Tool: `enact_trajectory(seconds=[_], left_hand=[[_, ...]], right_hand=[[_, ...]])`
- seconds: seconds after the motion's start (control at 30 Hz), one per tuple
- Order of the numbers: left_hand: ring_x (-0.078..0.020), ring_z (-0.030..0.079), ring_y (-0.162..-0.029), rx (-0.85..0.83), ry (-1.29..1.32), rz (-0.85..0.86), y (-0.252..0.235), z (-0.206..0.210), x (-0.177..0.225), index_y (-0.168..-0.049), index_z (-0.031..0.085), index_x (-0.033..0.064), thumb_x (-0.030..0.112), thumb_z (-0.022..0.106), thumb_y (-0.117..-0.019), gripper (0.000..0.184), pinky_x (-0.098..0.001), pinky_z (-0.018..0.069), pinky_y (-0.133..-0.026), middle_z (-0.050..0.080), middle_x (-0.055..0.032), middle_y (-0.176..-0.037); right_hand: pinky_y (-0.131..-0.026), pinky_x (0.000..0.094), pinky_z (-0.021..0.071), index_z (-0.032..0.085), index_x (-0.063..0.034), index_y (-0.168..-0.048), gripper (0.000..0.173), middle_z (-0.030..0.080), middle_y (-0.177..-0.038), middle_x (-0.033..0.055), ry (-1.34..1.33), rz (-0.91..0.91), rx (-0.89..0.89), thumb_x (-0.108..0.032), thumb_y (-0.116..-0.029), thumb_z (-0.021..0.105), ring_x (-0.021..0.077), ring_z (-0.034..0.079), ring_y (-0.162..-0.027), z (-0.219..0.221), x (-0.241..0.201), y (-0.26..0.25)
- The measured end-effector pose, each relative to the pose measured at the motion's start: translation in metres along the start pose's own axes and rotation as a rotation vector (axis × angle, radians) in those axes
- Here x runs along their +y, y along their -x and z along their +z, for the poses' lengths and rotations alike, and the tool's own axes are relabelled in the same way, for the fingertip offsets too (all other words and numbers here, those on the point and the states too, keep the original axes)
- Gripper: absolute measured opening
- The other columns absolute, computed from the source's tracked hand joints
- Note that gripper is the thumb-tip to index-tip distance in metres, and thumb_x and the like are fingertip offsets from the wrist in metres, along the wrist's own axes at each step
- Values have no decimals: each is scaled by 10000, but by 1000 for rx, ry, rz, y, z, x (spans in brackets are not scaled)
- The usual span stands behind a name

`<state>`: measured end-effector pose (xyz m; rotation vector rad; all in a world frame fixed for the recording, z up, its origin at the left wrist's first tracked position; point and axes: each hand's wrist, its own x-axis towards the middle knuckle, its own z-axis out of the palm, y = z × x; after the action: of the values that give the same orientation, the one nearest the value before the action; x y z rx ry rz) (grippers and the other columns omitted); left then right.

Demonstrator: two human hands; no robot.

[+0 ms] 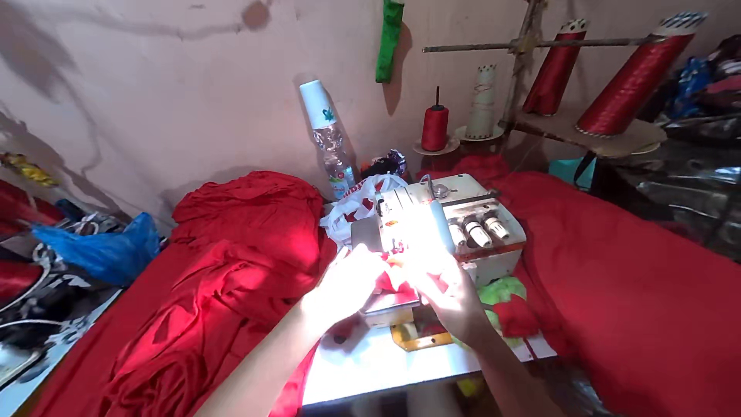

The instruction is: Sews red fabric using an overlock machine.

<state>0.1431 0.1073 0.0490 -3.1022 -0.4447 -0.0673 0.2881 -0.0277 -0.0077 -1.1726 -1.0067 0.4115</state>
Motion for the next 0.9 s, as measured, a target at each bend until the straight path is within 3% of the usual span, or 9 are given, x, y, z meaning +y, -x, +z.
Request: enact_trajectory(seconds=[0.1,0.2,0.3,0.4,0.53,0.63,0.73,0.83,0.9], left_hand=[[-458,509,-1267,-245,114,44,-8,-20,1,-1205,668,-25,191,613,-962,330,-682,359,-1020,619,-249,-1244],[-365,580,-1030,-210,371,221,-5,-27,3,-875,719,-6,239,662,-901,253,-560,400,-878,660,-184,-930],[-167,611,-840,-123,504,280,-7,-33,7,-880,690,19,238,673,-904,220,-337,486,-766,643,-96,-834],[-276,637,-945,-232,240,169,-10,-48,15,-1032,701,37,273,642,-906,274,-484,458,-864,682,-144,-952],[-437,497,-1332,-303,-105,-24,-18,-35,7,-1254,681,46,418,729,-897,518,-701,272,-1100,646,-199,-1295],[-416,605,-1157,-268,-127,-91,-21,-25,0,-1202,669,9,140,688,-921,311,-577,480,-941,645,-202,-1207],[-454,628,-1114,-583,13,-196,-31,-47,21,-1211,661,-5,155,640,-986,277,-658,483,-885,652,-255,-1187],[-439,632,-998,-693,178,98,-33,-55,25,-1120,676,-64,59,723,-882,272,-616,475,-823,658,-273,-1040],[-426,626,-1049,-706,148,53,-35,-66,35,-1209,651,-28,47,755,-849,382,-610,478,-858,649,-258,-1111]], right_hand=[[-725,146,562,365,222,-1400,632,682,-1064,95,-116,-92,33,-48,-898,636,-30,649,-809,0,5,4],[-868,157,555,225,288,-1398,839,623,-1255,153,-157,-248,4,-359,-997,576,-47,631,-1040,2,19,11],[-1061,221,465,451,186,-1354,912,629,-1292,138,-112,-224,-51,-655,-1019,340,-6,563,-1223,12,26,21],[-854,211,511,667,48,-942,948,669,-867,46,-1,-115,-133,-775,-966,197,-16,609,-893,16,30,21],[-718,169,491,636,36,-859,946,581,-726,-8,20,-139,-199,-777,-965,164,-44,550,-726,8,37,20],[-716,167,485,616,14,-830,916,556,-707,-17,21,-161,-192,-769,-970,161,-46,539,-715,8,38,20],[-759,160,499,612,-1,-828,916,572,-724,-30,-7,-140,-195,-782,-956,151,-59,561,-749,8,39,19],[-637,166,486,585,-29,-813,888,563,-657,-73,-22,-61,-162,-796,-955,161,-55,538,-626,6,41,20],[-612,171,499,592,94,-1071,1008,583,-694,-69,-59,-20,-172,-812,-938,171,-48,533,-602,4,39,20]])
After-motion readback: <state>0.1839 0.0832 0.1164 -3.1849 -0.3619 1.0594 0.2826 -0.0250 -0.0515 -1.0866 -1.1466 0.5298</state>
